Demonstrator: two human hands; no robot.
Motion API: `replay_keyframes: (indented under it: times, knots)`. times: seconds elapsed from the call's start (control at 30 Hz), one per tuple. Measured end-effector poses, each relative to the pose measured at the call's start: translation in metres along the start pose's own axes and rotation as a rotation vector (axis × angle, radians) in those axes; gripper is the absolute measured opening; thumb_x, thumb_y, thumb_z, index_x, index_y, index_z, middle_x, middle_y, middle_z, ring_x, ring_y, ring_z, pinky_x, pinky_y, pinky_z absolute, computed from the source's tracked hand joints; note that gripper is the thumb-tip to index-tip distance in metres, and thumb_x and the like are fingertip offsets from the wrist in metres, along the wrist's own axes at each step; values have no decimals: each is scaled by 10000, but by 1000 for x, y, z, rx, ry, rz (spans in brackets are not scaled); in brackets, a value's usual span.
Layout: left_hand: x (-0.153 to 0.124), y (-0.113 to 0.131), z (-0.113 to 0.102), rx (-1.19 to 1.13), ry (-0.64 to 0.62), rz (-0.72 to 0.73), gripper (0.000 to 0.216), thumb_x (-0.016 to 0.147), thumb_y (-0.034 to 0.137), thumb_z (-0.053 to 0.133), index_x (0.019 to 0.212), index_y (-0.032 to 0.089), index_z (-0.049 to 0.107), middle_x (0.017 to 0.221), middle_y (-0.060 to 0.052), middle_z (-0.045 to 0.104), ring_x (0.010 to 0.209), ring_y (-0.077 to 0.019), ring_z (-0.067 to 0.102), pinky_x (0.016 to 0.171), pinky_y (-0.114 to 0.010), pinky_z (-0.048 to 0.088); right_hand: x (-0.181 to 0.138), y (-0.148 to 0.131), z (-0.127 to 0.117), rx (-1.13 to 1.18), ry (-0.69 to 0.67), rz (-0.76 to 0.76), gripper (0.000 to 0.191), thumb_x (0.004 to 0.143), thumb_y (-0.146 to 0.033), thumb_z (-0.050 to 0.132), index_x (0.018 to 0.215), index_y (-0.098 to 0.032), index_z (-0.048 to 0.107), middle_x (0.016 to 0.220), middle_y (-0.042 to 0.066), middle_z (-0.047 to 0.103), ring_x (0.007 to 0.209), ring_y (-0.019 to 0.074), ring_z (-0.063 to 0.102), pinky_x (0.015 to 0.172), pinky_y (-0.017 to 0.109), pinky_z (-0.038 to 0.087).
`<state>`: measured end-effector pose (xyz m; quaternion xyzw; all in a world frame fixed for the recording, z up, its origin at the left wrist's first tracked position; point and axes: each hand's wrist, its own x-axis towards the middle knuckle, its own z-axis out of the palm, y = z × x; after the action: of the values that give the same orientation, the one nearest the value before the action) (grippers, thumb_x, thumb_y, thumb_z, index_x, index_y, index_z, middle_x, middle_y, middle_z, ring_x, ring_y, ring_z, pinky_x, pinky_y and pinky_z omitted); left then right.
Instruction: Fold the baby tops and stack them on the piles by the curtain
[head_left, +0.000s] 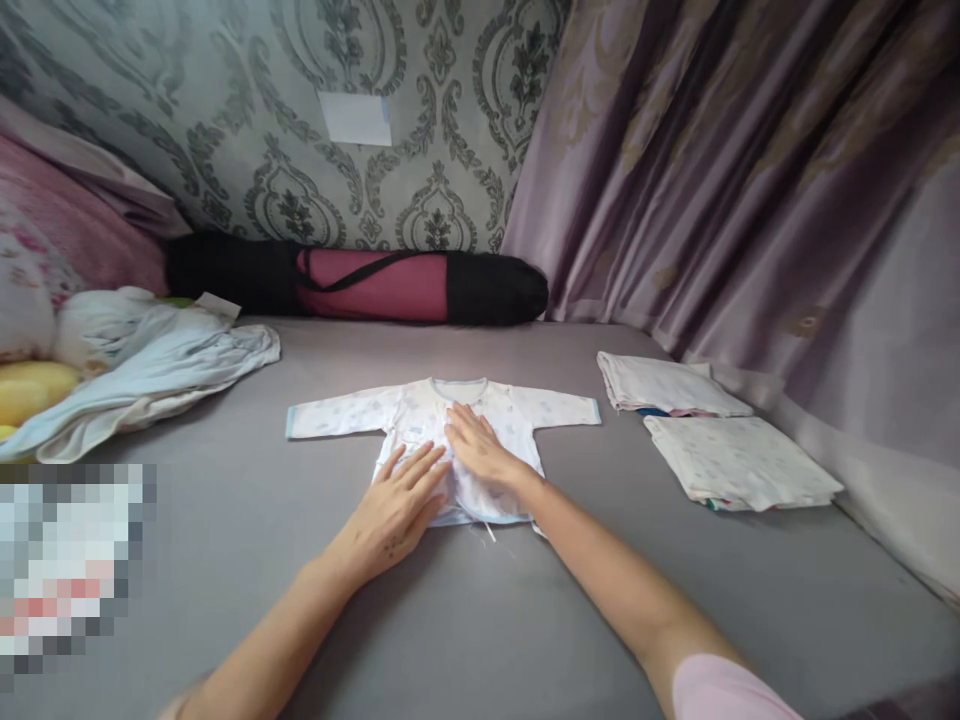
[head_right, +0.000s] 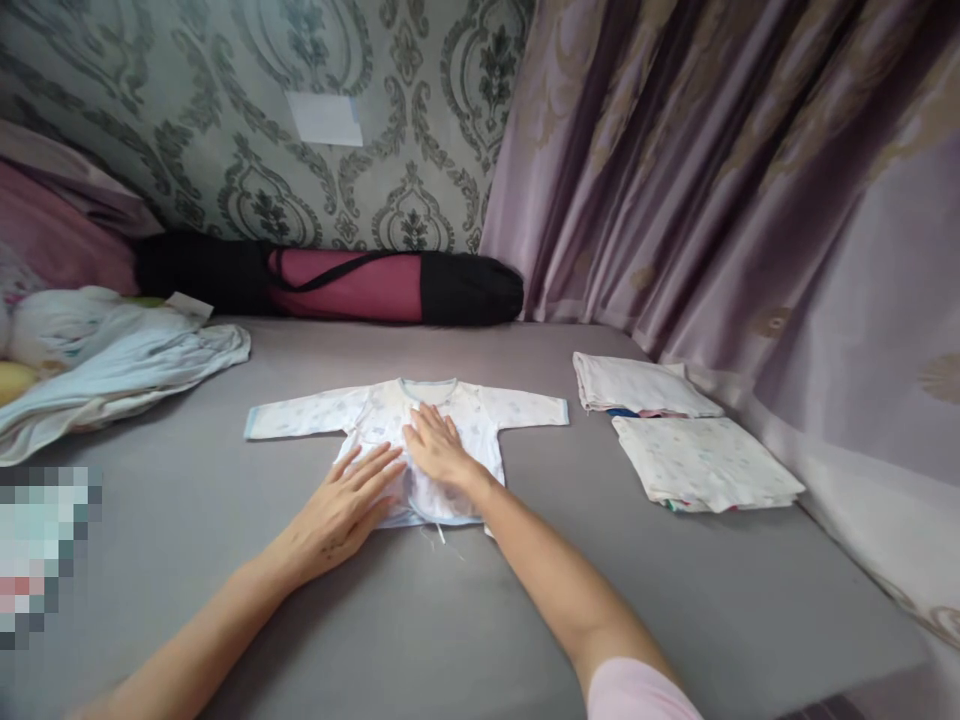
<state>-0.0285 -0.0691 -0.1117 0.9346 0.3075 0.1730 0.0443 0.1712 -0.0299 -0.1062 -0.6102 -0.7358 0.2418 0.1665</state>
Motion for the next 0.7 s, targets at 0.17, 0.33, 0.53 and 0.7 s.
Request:
replay_keyframes:
  times: [0.17,0.33,0.53,0.7]
  knots:
    - [2,12,-4,-91,-142,128,427,1016,321,365,1428,282,468,1495,-53,476,1443,-262,334,1186,-551,245,21,30,-30,-121,219,101,519,988,-234,241,1449,-88,429,1536,142,399,1444,197,305,1192,369,169]
    - [1,13,-7,-128,-194,121,384,1009,316,387,1355,328,553,1479,-45,497,1418,-278,380,1167,-563,290,32,52,-24,-306,161,151,636,1010,-399,255,1513,-12,294,1606,183,221,1496,273,145,1203,433,73]
    - [1,12,-7,-129,-199,128,370,1004,322,402,1328,344,579,1470,-40,508,1405,-284,400,1155,-569,308,35,55,-16,-353,145,138,662,1010,-461,228,1535,-60,272,1617,156,205,1499,276,131,1202,450,62]
    - [1,12,-7,-86,-119,96,408,1010,372,383,1374,277,539,1457,-79,520,1379,-256,440,1157,-510,326,13,37,-26,-313,83,84,626,1019,-458,226,1545,-121,267,1629,149,151,1509,267,80,1197,505,17]
